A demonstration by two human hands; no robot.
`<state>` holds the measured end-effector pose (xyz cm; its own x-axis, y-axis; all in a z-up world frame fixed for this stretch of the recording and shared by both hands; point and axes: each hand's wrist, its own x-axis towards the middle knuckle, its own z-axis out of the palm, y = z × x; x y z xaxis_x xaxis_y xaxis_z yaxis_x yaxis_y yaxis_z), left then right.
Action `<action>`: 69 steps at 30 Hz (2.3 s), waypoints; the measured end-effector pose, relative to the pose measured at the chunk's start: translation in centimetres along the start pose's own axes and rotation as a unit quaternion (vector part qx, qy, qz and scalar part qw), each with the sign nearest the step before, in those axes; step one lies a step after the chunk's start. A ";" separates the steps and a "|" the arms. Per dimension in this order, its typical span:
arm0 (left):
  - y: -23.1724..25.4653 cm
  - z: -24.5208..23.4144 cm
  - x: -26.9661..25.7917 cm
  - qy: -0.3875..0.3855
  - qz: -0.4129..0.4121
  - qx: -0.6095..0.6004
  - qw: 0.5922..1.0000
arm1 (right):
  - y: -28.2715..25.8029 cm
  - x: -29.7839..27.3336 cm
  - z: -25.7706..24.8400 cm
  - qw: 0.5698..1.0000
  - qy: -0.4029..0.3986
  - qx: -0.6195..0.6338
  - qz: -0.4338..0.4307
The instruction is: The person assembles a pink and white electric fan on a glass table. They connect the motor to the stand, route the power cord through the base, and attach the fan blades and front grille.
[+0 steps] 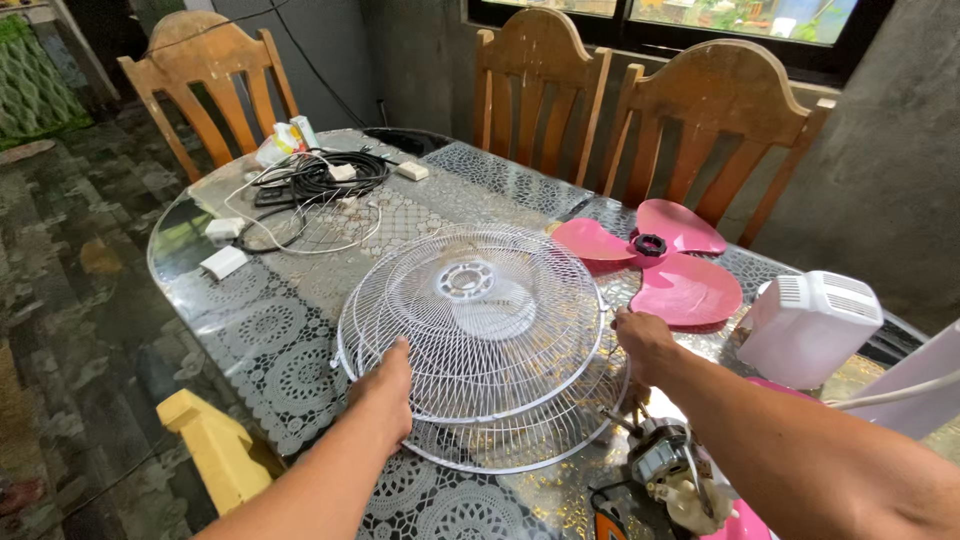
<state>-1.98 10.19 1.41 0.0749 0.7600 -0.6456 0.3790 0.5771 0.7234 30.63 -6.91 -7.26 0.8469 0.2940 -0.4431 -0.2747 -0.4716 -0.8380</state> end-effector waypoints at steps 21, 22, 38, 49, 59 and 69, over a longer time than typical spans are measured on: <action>-3.0 9.8 -8.5 -0.124 0.652 0.661 0.352 | 0.1 -13.6 -1.1 0.966 0.099 0.172 -0.165; -3.8 10.0 -8.1 -0.112 0.667 0.660 0.328 | 0.2 -14.2 -1.1 0.966 0.091 0.174 -0.171; -1.7 12.5 -7.5 -0.197 0.647 0.696 0.241 | 1.8 -21.0 -3.1 0.959 0.041 0.222 -0.171; -1.7 12.4 -7.8 -0.205 0.598 0.719 0.288 | 3.3 -24.4 -1.8 0.967 -0.016 0.199 -0.159; 3.2 10.0 -8.0 -0.239 0.627 0.677 0.302 | 8.9 -22.1 4.7 0.965 -0.111 0.223 -0.086; 7.8 8.3 -9.7 -0.267 0.626 0.660 0.318 | 8.2 -16.6 8.9 0.991 0.012 0.122 -0.049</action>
<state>7.88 4.91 11.29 0.9417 -0.2154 -0.2584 -0.2253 -0.9743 -0.0090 10.26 -8.26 -9.59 0.8844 0.3077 -0.3509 -0.2904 -0.2259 -0.9299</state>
